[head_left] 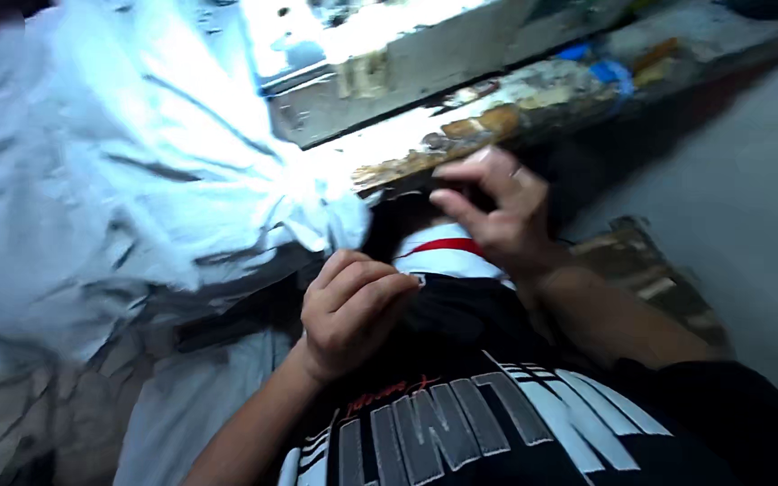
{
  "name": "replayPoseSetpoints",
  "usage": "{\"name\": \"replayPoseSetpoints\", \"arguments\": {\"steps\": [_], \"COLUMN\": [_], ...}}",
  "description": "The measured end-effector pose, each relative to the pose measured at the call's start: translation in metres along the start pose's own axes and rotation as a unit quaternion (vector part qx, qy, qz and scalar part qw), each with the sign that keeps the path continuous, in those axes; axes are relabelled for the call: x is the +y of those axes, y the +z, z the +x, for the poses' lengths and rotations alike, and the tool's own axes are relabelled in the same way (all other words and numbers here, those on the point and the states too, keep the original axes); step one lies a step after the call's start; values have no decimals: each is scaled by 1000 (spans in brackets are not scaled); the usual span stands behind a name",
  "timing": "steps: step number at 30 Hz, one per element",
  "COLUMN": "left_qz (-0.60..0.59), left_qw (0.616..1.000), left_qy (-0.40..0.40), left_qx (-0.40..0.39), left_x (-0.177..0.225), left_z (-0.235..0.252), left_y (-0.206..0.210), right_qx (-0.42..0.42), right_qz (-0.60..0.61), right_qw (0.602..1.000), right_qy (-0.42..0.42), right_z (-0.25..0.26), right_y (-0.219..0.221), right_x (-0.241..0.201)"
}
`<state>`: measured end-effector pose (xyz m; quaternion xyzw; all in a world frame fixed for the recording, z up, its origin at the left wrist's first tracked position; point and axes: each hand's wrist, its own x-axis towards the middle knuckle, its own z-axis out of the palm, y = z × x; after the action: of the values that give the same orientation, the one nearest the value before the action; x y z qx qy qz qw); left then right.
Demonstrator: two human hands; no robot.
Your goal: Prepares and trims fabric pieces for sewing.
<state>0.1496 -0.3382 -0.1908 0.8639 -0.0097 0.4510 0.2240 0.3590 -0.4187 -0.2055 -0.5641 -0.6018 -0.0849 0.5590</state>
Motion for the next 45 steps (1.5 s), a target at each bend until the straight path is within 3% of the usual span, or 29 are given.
{"name": "replayPoseSetpoints", "arguments": {"steps": [2, 4, 6, 10, 15, 21, 24, 26, 29, 32, 36, 41, 45], "left_qz": [-68, -109, -115, -57, 105, 231, 210, 137, 31, -2, 8, -11, -10], "left_qw": [994, 973, 962, 982, 981, 935, 941, 945, 943, 951, 964, 958, 970], "left_qy": [53, 70, 53, -39, -160, -230, -242, -288, -331, -310, -265, -287, -242], "left_qx": [-65, -188, -241, -178, -37, -141, -108, -76, -12, 11, 23, 24, -19], "left_x": [-9, -23, -33, -42, -45, -70, -77, -75, -75, -78, -77, -72, -58], "left_z": [25, 34, 35, 24, -8, -21, -17, -11, 6, 28, 40, 26, 25], "left_y": [43, 81, 89, 14, -63, -61, -60, -65, -63, -49, -40, -38, -25], "right_qx": [62, 103, 129, 136, 50, -70, -186, -244, -138, -81, -42, -13, -31], "right_qz": [-42, -67, -76, -73, -92, -134, -188, -213, -98, 9, -8, -39, -46], "right_qw": [997, 992, 988, 988, 995, 986, 962, 945, 984, 996, 997, 999, 998], "right_qy": [33, 34, 27, 29, -7, -67, -64, -43, -48, 23, 62, -1, -6], "right_z": [5, 8, 9, 6, 35, 78, 88, 80, 60, 32, 24, 32, 18], "right_y": [-52, -92, -112, -110, -80, -7, 19, 26, 36, 71, 112, 102, 97], "right_x": [8, 4, -3, 16, 42, 55, 83, 87, 48, -4, -10, -13, -21]}}
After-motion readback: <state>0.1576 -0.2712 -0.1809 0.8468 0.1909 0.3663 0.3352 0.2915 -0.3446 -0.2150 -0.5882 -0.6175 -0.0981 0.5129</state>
